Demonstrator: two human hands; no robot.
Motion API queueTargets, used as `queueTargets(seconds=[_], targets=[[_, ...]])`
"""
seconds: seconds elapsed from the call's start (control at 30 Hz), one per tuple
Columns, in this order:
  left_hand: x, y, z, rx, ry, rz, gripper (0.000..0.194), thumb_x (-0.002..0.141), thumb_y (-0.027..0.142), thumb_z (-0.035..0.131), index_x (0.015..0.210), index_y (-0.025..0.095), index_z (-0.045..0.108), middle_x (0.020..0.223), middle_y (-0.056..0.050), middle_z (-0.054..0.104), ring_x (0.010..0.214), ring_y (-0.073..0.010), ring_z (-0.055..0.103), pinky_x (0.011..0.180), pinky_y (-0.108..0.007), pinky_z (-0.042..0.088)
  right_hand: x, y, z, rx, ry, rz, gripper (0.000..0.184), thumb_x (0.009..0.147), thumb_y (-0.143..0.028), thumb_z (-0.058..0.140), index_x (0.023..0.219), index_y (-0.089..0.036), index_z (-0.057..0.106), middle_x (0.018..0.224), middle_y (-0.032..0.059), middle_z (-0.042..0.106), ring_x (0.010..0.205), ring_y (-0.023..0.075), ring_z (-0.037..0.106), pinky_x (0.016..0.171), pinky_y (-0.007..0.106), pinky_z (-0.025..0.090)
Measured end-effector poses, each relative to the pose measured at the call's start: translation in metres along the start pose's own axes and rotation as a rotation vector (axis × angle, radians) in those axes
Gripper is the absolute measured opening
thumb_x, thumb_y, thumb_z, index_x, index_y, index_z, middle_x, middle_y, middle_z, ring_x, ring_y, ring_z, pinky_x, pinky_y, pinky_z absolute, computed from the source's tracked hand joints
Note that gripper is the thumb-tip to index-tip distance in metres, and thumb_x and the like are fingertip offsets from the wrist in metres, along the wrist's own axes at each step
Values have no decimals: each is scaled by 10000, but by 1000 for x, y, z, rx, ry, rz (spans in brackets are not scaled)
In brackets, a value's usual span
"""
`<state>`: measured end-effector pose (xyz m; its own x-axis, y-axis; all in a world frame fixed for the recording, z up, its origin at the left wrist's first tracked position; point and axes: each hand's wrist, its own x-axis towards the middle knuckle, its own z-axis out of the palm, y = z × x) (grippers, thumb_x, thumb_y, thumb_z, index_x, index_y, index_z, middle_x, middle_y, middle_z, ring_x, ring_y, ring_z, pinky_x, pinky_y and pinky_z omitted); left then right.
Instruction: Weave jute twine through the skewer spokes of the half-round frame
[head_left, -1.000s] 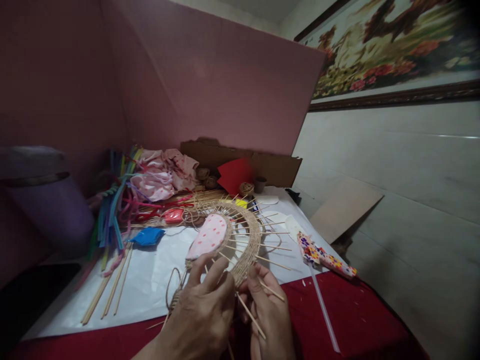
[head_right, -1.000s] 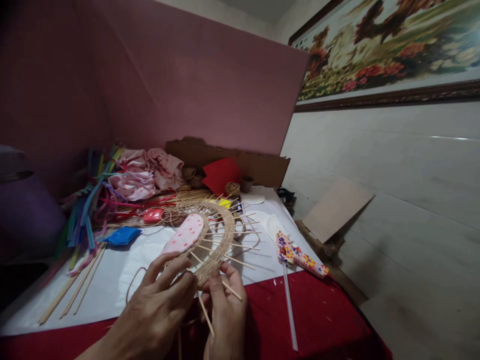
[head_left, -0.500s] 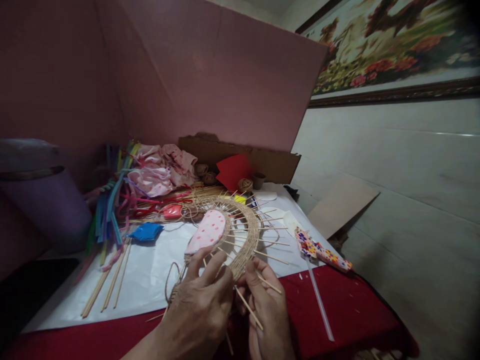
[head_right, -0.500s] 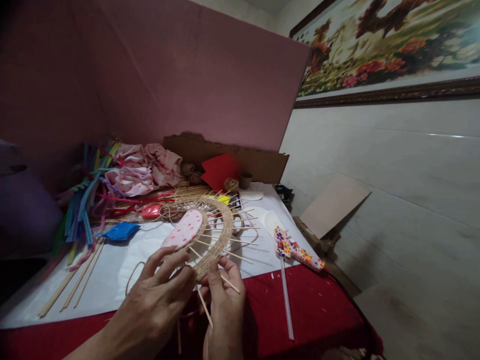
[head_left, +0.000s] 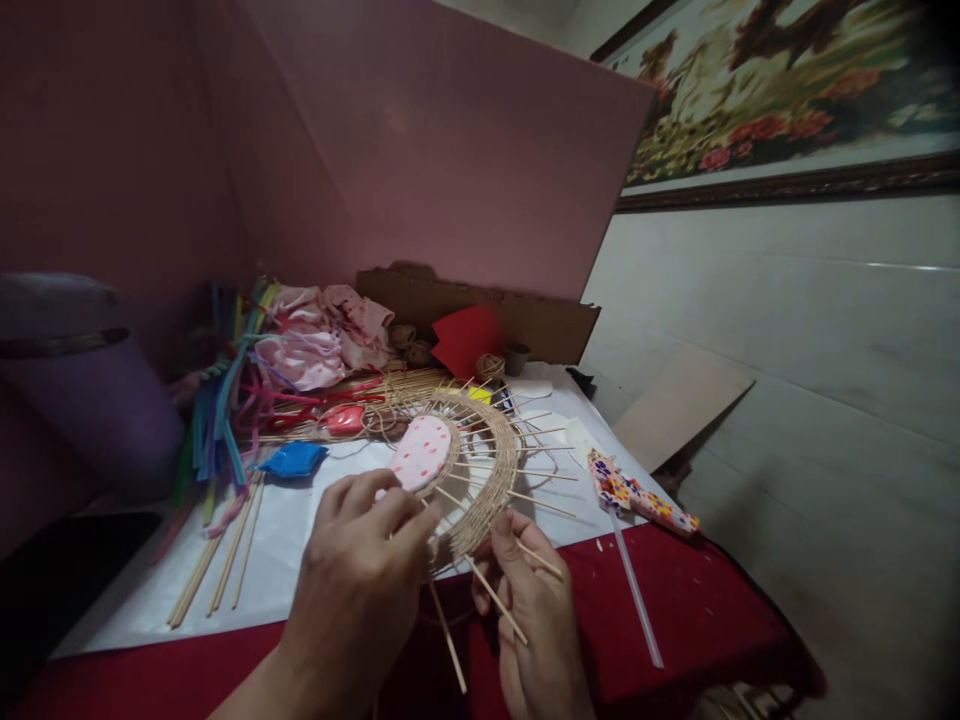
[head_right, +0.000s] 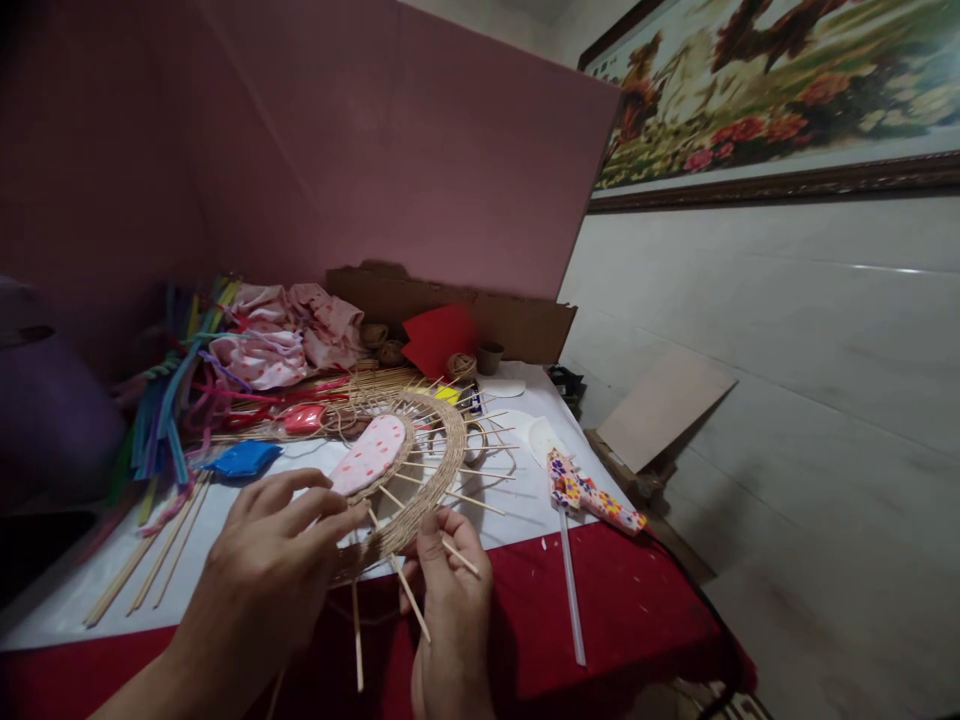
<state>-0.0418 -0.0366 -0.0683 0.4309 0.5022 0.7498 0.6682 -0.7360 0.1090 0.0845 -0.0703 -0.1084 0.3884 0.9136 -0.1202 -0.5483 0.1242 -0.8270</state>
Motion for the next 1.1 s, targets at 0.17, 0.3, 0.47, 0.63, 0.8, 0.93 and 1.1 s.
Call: queueTargets(seconds=[0.17, 0.3, 0.47, 0.63, 0.8, 0.93, 1.1], targets=[[-2, -15, -3, -118, -75, -137, 294, 779, 68, 463, 992, 189, 626, 839, -51, 633, 828, -219, 503, 701, -397, 424, 1, 0, -2, -6, -6, -16, 308, 684, -430, 701, 788, -179, 557, 586, -54, 499, 477, 60, 393, 418, 164, 293], [-2, -20, -1, -207, -73, -297, 343, 789, 153, 478, 1115, 204, 573, 1004, -66, 587, 936, -222, 519, 771, -404, 449, -1, -3, -2, -20, -23, -44, 259, 718, -406, 675, 821, -189, 577, 689, -27, 558, 537, 78, 440, 446, 173, 310], [-2, -22, 6, -295, -54, -510, 455, 815, 340, 488, 1247, 199, 473, 1158, -110, 515, 1060, -273, 496, 841, -486, 447, -4, -5, 2, 44, -57, -83, 192, 786, -375, 604, 860, -197, 592, 818, 19, 621, 673, 134, 536, 534, 209, 398], [-1, -26, 8, -513, -11, -851, 675, 773, 474, 538, 1355, 205, 325, 1329, -168, 410, 1166, -331, 444, 875, -517, 439, -4, -6, 2, 144, -36, -123, 172, 799, -358, 590, 873, -203, 605, 893, 30, 642, 863, 189, 585, 775, 301, 444], [10, -26, 0, -853, 23, -1257, 687, 707, 473, 637, 1298, 222, 392, 1329, -162, 458, 1081, -298, 553, 689, -346, 548, -6, -4, -8, 137, 10, -103, 200, 758, -367, 637, 869, -201, 622, 886, 29, 651, 861, 189, 590, 807, 310, 439], [18, -25, -4, -1213, -198, -1381, 456, 718, 304, 661, 1138, 171, 542, 1046, -140, 665, 827, -248, 672, 543, -276, 549, -9, -2, -21, 78, 29, -105, 256, 703, -418, 678, 828, -198, 634, 847, 41, 660, 815, 192, 586, 758, 306, 455], [17, -26, -1, -1395, -307, -1385, 394, 671, 70, 657, 1049, 163, 596, 737, -59, 712, 624, -191, 683, 460, -215, 527, -20, -9, -34, 3, -10, -95, 308, 676, -438, 699, 869, -204, 642, 676, 4, 608, 518, 107, 505, 521, 224, 444]])
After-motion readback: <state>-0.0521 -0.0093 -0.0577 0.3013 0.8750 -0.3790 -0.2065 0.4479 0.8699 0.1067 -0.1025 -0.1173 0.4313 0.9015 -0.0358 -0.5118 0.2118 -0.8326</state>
